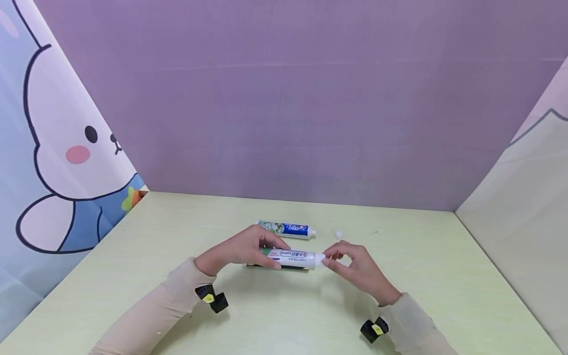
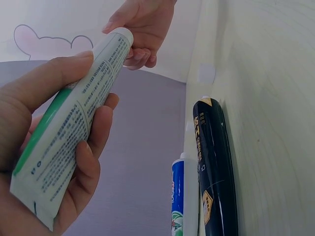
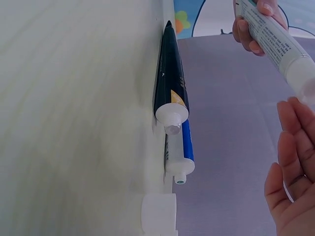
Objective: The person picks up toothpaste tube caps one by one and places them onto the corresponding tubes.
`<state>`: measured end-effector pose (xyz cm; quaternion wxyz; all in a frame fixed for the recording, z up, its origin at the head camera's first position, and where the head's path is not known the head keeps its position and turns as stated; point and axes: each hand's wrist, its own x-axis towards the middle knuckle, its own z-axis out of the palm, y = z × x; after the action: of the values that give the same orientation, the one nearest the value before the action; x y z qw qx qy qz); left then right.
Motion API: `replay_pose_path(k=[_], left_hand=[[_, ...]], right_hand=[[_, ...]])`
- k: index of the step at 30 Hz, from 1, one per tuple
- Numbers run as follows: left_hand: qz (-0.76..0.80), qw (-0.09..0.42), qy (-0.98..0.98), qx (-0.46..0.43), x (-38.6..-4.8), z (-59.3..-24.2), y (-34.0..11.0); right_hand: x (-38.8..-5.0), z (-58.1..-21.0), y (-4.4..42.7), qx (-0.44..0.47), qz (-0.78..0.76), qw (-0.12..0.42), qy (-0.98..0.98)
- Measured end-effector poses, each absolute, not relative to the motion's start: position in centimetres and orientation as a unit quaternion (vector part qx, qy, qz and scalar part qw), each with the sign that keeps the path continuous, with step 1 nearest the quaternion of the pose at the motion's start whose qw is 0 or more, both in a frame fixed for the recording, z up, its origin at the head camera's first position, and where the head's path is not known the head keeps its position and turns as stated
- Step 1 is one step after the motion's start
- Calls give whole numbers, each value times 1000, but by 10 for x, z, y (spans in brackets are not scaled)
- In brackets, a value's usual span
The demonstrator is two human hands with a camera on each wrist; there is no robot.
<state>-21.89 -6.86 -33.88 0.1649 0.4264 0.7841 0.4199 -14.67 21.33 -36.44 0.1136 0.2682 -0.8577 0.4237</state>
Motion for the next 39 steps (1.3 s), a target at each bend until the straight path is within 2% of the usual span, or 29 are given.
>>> replay_pose_path(k=[10,28,39], left_hand=[[417,163,786,426,-221,-342,-68],[403,165,800,412,-223,-345,-65],[409,165,796,414,-224,-347,-64]], right_hand=[[-150,-363,217,286,426,91,-853],[-154,-372,216,320,360,178,-858],[-153,-376,217,302,372,166,-862]])
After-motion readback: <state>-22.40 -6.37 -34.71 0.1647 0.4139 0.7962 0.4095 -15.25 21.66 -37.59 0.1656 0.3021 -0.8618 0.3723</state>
